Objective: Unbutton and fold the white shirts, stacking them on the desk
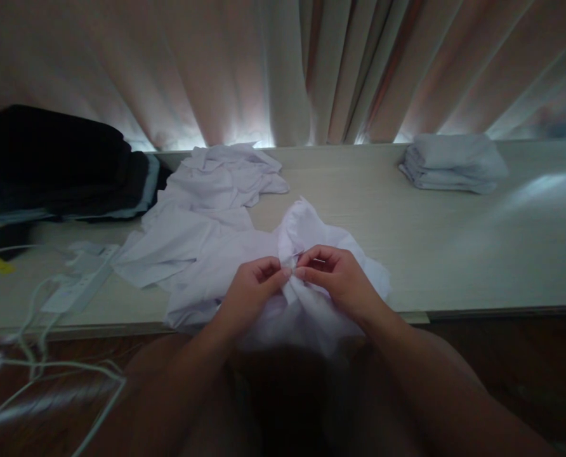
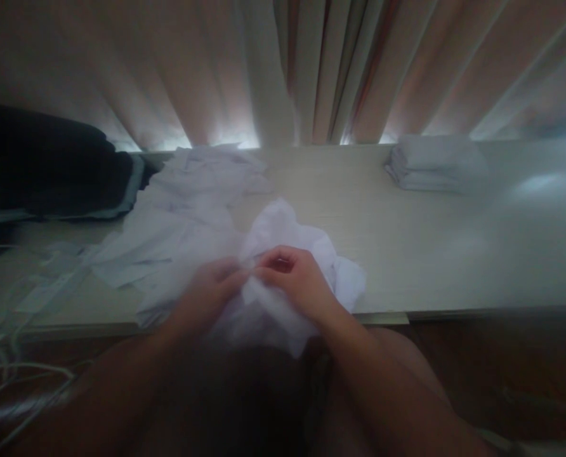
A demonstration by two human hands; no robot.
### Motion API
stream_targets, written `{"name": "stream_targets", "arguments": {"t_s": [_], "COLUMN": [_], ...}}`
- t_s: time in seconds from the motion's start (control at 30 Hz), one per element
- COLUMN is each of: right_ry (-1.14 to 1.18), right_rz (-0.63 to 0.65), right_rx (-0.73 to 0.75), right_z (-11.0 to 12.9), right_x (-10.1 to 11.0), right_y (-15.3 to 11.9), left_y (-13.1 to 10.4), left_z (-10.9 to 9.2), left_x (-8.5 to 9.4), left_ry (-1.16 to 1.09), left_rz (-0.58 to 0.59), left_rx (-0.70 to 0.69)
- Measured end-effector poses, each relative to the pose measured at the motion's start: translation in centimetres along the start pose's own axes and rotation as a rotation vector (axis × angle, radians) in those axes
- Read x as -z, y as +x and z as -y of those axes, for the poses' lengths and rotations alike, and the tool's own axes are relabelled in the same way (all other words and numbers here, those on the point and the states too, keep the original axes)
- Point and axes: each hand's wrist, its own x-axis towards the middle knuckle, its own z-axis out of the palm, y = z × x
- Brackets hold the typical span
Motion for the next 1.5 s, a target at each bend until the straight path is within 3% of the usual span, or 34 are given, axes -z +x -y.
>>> {"name": "stream_targets", "arguments": {"t_s": [0.17, 0.37, 0.63, 0.87, 0.97, 1.1, 1.17, 1.33, 1.5], "right_ry": [-0.064, -0.184, -0.259, -0.419, -0.37, -0.227, -0.157, 0.009, 0.062], "right_rz": [0.028, 0.196, 0.131, 0.1, 0.12, 0.028, -0.05, -0.131, -0.156], "right_rx": [-0.034, -0.115, -0.076, -0.036, -0.049, -0.048, -0.048, -0.096, -0.086], "right_z": [0.0, -0.1, 0.6, 0.9, 0.6, 0.0, -0.1, 0.5, 0.5], "right_x": [0.3, 0.7, 0.8, 0.5, 0.4, 0.9, 1.3, 1.4, 0.7], "right_y": [-0.1, -0.3, -0.2, -0.4, -0.4, 0.1, 0.5, 1.1, 2.0], "left_y": [0.1, 0.3, 0.5, 0.7, 0.9, 0.9, 0.6, -0.5, -0.5], "left_z": [-0.2, -0.2, 0.0, 0.1, 0.4, 0.6, 0.6, 1.4, 2.7], "left_x": [0.4, 0.6, 1.0, 1.9, 1.9, 2.0, 2.2, 1.8, 0.4], "left_ry": [-0.043, -0.094, -0.178, -0.057, -0.017, 0.178, 0.348, 0.579, 0.605], "left_rz": [0.034, 0.064, 0.038, 0.136, 0.137, -0.107, -0.171, 0.07, 0.052], "left_rx": [0.025, 0.067, 0.084, 0.107, 0.098, -0.038, -0.116, -0.154, -0.135]}}
